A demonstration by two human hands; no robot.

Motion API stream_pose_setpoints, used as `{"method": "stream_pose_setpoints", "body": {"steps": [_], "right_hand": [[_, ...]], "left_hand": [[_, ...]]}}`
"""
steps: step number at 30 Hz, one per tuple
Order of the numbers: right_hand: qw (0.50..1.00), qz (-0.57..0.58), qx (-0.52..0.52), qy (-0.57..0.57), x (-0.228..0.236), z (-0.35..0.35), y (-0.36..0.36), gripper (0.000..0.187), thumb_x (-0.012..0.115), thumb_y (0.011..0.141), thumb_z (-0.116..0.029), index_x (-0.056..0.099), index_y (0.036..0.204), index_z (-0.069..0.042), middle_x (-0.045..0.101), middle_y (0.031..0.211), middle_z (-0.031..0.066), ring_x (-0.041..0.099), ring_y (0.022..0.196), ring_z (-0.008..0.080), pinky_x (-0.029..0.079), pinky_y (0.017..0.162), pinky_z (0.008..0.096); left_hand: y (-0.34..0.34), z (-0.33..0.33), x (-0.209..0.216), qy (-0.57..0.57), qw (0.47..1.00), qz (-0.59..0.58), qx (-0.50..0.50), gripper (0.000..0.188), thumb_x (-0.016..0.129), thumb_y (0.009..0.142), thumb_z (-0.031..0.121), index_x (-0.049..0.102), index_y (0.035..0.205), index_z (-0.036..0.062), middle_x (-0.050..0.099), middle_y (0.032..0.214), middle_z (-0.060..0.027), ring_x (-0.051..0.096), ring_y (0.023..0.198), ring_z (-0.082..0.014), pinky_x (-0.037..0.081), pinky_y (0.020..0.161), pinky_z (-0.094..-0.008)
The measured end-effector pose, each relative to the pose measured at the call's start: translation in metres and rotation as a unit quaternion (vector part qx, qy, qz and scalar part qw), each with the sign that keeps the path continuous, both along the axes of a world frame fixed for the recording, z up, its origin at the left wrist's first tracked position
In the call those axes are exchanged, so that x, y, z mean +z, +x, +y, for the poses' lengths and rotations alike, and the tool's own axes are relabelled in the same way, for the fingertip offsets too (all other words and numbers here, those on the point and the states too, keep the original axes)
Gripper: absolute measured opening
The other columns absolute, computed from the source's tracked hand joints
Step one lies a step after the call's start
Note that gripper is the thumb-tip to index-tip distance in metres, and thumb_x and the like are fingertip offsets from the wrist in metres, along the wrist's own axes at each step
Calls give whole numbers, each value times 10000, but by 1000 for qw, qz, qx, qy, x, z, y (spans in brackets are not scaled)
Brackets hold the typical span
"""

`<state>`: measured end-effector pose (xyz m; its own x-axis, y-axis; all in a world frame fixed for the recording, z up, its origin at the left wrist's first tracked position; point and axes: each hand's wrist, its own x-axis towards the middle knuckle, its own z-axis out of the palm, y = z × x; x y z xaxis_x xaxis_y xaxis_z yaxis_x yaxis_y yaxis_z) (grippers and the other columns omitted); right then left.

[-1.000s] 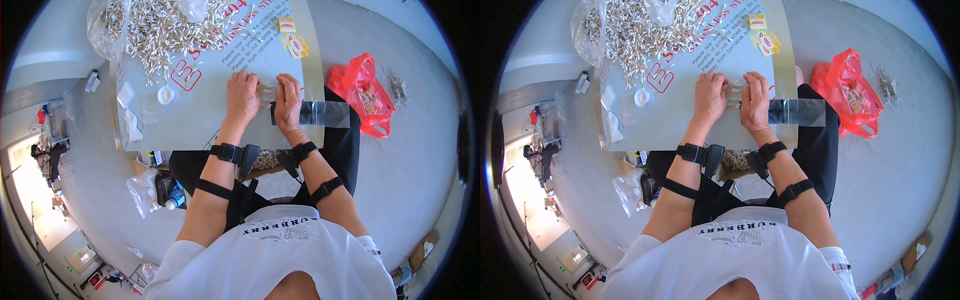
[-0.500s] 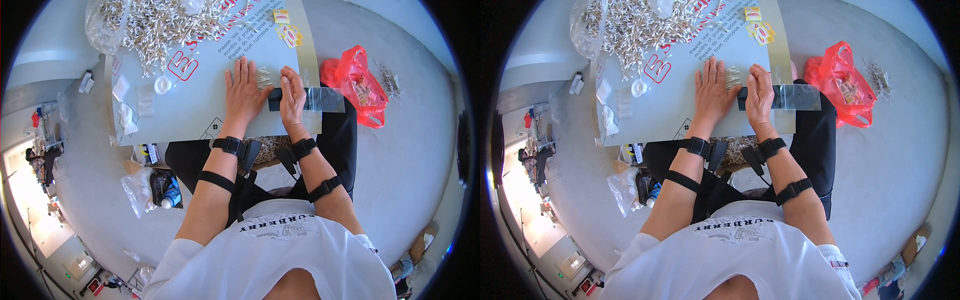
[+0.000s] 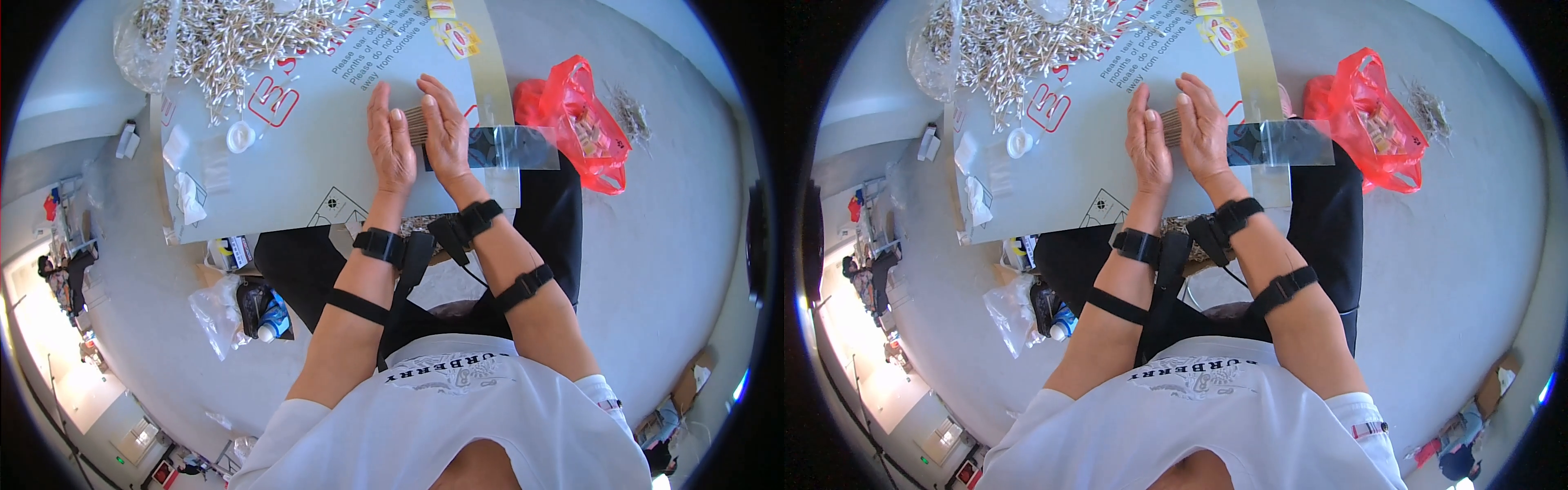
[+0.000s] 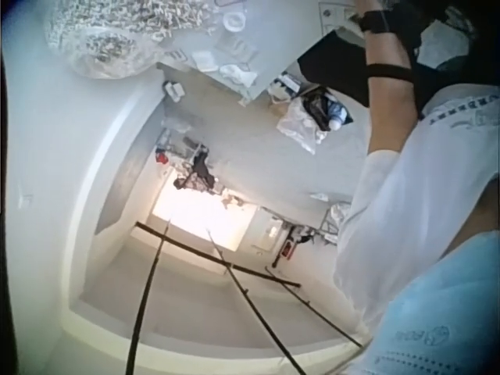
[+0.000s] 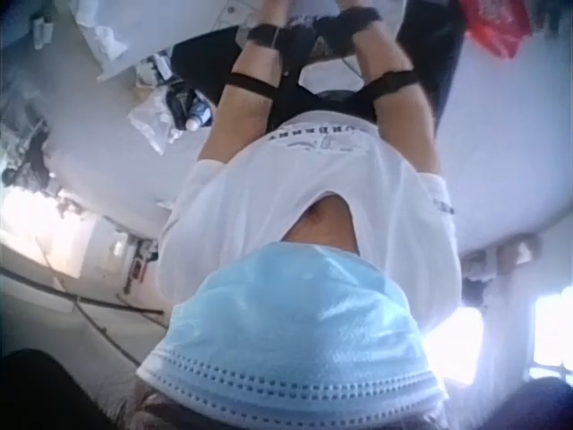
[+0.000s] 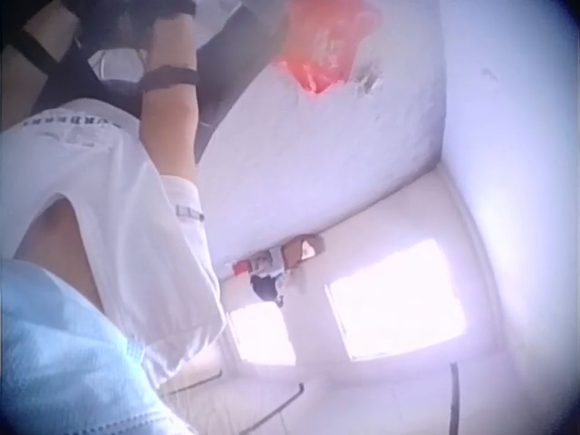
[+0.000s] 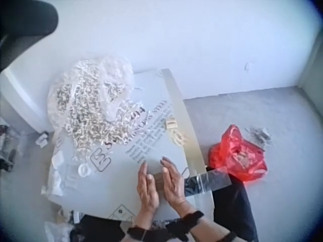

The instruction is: Sorting and packaging white cylindrical products into plastic bags at a workstation.

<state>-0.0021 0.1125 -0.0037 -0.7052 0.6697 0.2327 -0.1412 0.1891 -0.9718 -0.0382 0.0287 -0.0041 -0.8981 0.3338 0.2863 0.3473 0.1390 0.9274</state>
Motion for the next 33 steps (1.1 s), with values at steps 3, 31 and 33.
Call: {"method": "stream_pose_setpoints", "body": {"steps": [3, 31, 33], "right_hand": [[999, -2, -26, -29, -3, 7, 34, 278, 485, 996, -154, 596, 1184, 18, 563, 1304, 163, 526, 1217, 270, 395, 1022, 344], [995, 7, 17, -96, 12, 18, 83, 257, 499, 971, -74, 602, 1193, 6, 537, 1322, 127, 469, 1265, 224, 344, 1063, 321], [994, 30, -14, -107, 5, 19, 80, 256, 496, 977, -87, 606, 1187, 7, 542, 1320, 134, 475, 1259, 227, 344, 1061, 320]], "left_hand": [[27, 7, -1, 40, 997, -56, -21, 498, 363, 1037, 309, 406, 1381, -48, 422, 1422, -217, 394, 1336, -316, 290, 1110, -386], [74, -21, 16, -459, 863, 158, -138, 827, 577, 885, 474, 244, 1489, 19, 189, 1566, -191, 154, 1462, -322, 83, 1165, -528], [67, -25, 15, -353, 919, 120, -126, 740, 522, 946, 414, 238, 1483, -8, 183, 1571, -185, 156, 1465, -312, 94, 1171, -498]]}}
